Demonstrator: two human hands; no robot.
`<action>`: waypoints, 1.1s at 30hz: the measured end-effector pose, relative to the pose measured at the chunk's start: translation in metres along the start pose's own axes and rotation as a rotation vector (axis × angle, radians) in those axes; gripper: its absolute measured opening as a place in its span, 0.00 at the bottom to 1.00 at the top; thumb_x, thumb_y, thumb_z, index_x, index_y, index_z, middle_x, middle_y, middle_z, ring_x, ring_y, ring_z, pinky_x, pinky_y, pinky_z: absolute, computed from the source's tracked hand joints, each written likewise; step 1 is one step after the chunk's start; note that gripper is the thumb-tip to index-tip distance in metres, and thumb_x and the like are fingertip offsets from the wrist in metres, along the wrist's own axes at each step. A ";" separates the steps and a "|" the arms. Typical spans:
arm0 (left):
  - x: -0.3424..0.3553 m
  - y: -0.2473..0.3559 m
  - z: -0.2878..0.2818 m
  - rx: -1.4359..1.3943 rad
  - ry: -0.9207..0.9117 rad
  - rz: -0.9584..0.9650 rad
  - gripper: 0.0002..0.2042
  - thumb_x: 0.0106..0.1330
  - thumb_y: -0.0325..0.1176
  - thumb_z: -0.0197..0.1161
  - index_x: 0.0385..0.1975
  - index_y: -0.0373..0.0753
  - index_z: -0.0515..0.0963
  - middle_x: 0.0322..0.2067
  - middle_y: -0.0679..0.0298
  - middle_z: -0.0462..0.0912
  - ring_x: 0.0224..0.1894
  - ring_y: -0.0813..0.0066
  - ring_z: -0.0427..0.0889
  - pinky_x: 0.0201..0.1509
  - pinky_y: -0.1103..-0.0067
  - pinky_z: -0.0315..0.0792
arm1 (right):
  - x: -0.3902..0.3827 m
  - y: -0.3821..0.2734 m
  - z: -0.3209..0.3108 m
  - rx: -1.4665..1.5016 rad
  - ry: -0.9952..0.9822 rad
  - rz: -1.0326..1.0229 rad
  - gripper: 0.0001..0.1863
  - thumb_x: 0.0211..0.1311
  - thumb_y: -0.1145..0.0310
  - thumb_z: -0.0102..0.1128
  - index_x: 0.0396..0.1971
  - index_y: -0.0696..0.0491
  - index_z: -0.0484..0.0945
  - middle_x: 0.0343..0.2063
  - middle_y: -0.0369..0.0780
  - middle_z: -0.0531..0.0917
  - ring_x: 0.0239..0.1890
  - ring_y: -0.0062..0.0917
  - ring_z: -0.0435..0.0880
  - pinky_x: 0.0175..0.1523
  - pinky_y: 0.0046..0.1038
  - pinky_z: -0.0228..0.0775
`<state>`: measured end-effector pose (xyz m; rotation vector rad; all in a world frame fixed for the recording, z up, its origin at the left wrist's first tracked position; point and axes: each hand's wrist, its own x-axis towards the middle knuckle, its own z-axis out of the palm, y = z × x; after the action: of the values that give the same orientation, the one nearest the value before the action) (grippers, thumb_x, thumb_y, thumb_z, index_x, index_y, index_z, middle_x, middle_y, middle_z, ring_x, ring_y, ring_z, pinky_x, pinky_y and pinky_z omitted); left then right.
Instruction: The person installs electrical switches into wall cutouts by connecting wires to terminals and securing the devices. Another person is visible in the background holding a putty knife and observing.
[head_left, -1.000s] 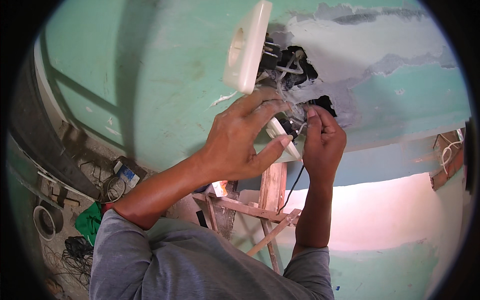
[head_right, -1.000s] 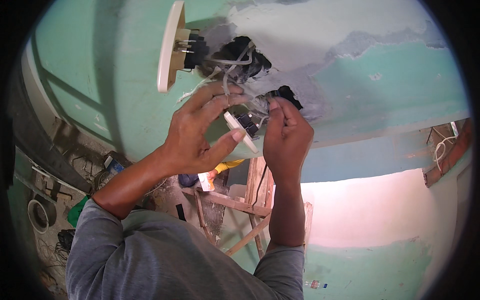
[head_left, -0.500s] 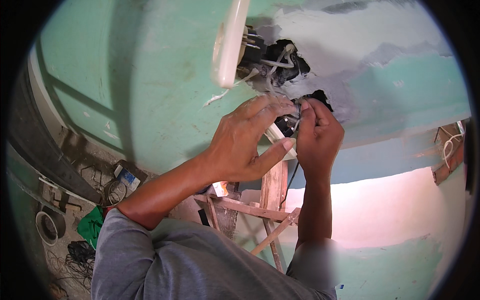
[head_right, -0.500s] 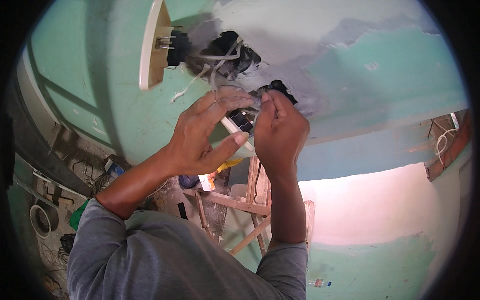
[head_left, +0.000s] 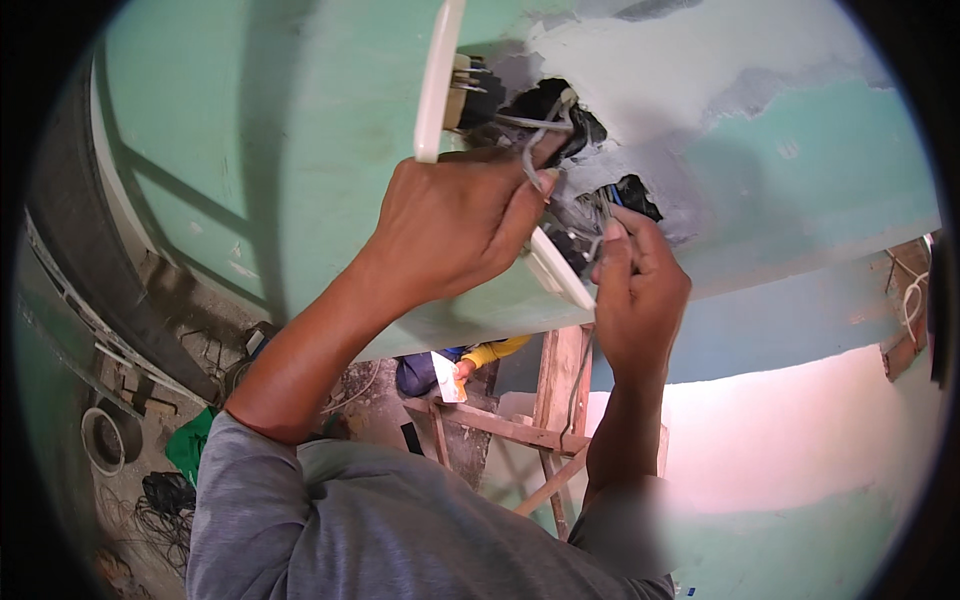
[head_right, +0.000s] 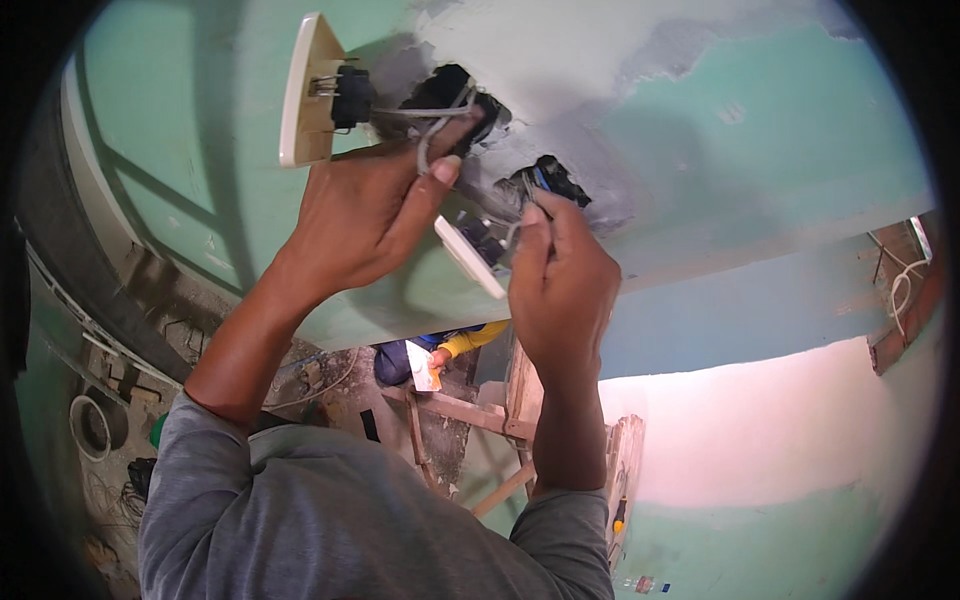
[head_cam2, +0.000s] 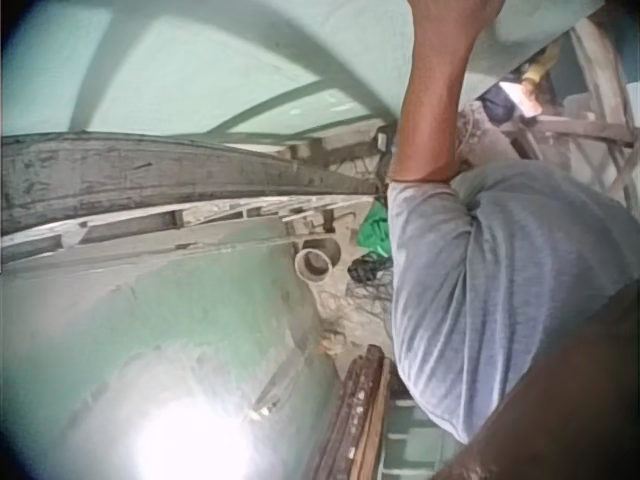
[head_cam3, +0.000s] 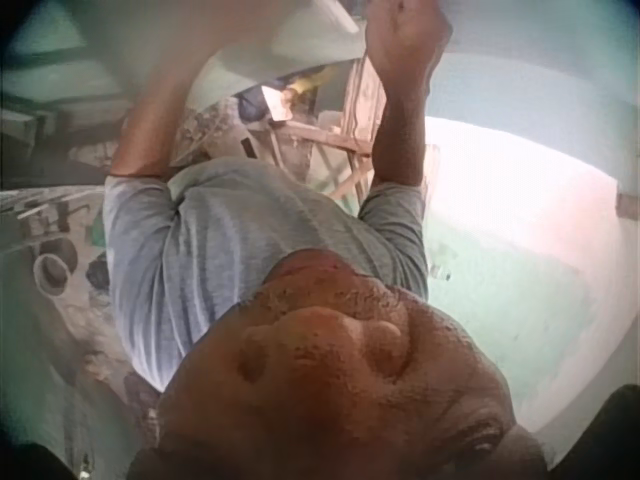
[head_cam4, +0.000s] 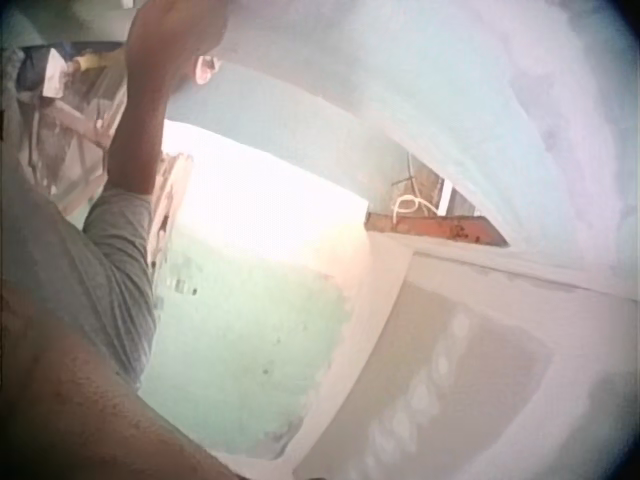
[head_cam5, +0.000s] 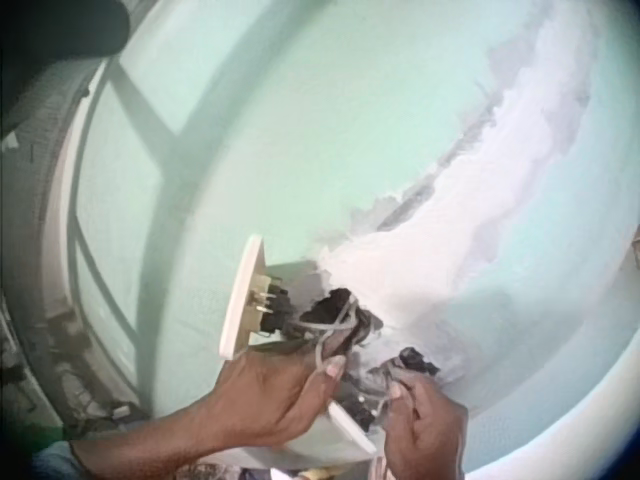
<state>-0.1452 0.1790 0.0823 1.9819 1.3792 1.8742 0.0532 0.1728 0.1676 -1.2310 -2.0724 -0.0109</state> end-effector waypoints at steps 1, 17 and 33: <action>0.001 0.000 0.000 0.053 -0.012 0.005 0.23 0.84 0.43 0.54 0.71 0.41 0.78 0.20 0.57 0.79 0.27 0.54 0.83 0.32 0.62 0.73 | 0.001 0.001 -0.003 -0.020 -0.017 0.015 0.11 0.80 0.70 0.57 0.46 0.61 0.85 0.23 0.43 0.82 0.25 0.22 0.78 0.36 0.28 0.72; -0.030 0.022 0.015 -0.038 0.171 -0.045 0.26 0.69 0.44 0.75 0.61 0.35 0.80 0.34 0.56 0.82 0.33 0.55 0.85 0.34 0.66 0.77 | 0.003 0.022 0.009 0.158 0.053 -0.064 0.13 0.82 0.72 0.56 0.49 0.66 0.85 0.32 0.38 0.86 0.35 0.14 0.79 0.41 0.21 0.73; -0.053 0.038 0.034 -0.440 -0.035 -0.269 0.26 0.70 0.39 0.76 0.60 0.29 0.78 0.48 0.46 0.75 0.48 0.50 0.85 0.48 0.65 0.83 | 0.026 -0.009 -0.032 0.193 -0.246 0.310 0.17 0.81 0.65 0.59 0.53 0.64 0.87 0.23 0.30 0.79 0.24 0.10 0.73 0.30 0.20 0.63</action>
<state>-0.0880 0.1400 0.0574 1.5286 1.0451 1.8134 0.0567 0.1769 0.2096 -1.4757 -2.0048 0.4945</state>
